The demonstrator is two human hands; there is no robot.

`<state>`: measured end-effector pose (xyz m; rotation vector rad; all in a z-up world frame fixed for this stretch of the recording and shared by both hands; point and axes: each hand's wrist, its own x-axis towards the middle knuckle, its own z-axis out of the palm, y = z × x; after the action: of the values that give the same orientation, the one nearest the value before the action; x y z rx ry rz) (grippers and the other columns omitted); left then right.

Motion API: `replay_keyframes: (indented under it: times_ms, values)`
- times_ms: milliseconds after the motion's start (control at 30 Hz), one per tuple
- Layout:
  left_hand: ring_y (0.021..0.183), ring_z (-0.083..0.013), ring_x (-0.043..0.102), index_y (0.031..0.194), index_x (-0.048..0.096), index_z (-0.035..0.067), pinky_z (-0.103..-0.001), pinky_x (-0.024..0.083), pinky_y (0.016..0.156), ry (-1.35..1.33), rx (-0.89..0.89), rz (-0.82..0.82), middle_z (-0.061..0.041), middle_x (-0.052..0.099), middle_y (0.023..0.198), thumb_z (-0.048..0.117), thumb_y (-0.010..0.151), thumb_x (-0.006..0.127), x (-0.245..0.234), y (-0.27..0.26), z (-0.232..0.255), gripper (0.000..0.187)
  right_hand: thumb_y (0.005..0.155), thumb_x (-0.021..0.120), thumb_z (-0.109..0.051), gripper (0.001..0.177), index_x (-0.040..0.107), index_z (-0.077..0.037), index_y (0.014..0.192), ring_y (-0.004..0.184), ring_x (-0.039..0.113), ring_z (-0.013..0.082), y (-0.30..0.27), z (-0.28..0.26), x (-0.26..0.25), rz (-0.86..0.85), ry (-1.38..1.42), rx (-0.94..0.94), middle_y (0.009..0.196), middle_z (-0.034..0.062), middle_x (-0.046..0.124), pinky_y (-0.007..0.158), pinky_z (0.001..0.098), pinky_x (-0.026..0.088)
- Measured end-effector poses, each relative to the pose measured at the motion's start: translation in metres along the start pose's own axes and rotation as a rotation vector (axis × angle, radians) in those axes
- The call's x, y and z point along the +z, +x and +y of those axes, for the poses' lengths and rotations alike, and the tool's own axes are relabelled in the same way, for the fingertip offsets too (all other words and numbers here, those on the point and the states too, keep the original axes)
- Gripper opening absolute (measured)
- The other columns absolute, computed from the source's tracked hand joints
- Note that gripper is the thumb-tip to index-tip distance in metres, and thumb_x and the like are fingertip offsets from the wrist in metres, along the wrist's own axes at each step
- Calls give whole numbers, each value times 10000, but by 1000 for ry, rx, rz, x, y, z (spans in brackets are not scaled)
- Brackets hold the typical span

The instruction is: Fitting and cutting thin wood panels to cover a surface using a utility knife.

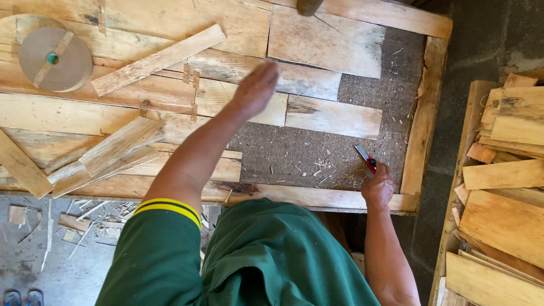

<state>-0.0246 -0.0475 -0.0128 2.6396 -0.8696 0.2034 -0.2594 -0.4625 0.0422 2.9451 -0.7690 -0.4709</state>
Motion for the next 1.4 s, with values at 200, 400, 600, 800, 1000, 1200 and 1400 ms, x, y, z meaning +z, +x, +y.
replay_keyframes:
  times_ms: [200,400,600,800,1000,1200,1400]
  values:
    - [1479,-350,460,1396,586,-91,-422,348,1289,80,88,-113,-247,493,1541,23,1108,536,57,-28,58,314,838,794,-147,700,506,-130,1476,1316,558,355,1,3,3,23,42,-3,1507,84,524,1107,470,441]
    - [1464,-366,386,1377,570,-47,-445,293,1241,62,170,-156,-257,424,1555,168,1025,505,45,-51,83,417,895,760,-175,717,434,-156,1533,1293,565,354,0,-10,-10,-100,-4,85,1529,80,493,1083,479,464]
    - [1510,-317,339,1427,545,-5,-402,247,1276,111,143,-212,-204,391,1610,83,996,518,45,-56,84,441,876,769,-143,712,455,-131,1514,1301,572,344,1,-2,-2,-48,-21,33,1528,91,498,1098,480,459]
    - [1498,-304,348,1410,556,-16,-395,268,1258,94,140,-203,-191,404,1592,44,942,541,35,-54,86,471,831,790,-102,685,521,-111,1461,1273,597,359,-1,0,-2,25,51,-2,1487,115,536,1077,479,469]
    - [1483,-320,395,1346,595,-45,-397,310,1256,24,103,-182,-205,452,1556,17,943,572,26,-51,90,408,781,805,-77,628,605,-81,1376,1229,624,379,-1,12,6,163,147,-129,1400,144,609,1036,482,498]
    - [1462,-349,416,1298,607,-71,-413,339,1243,-5,66,-248,-230,488,1512,19,920,602,2,-44,100,388,760,838,-103,632,631,-117,1358,1179,636,383,-1,11,-9,134,167,-137,1357,148,624,1000,486,512]
    - [1479,-381,343,1423,504,-84,-467,262,1260,111,21,-232,-282,411,1547,190,978,609,42,-41,116,533,808,845,-156,639,610,-150,1402,1162,654,319,8,12,-15,3,84,-48,1413,109,600,991,463,531]
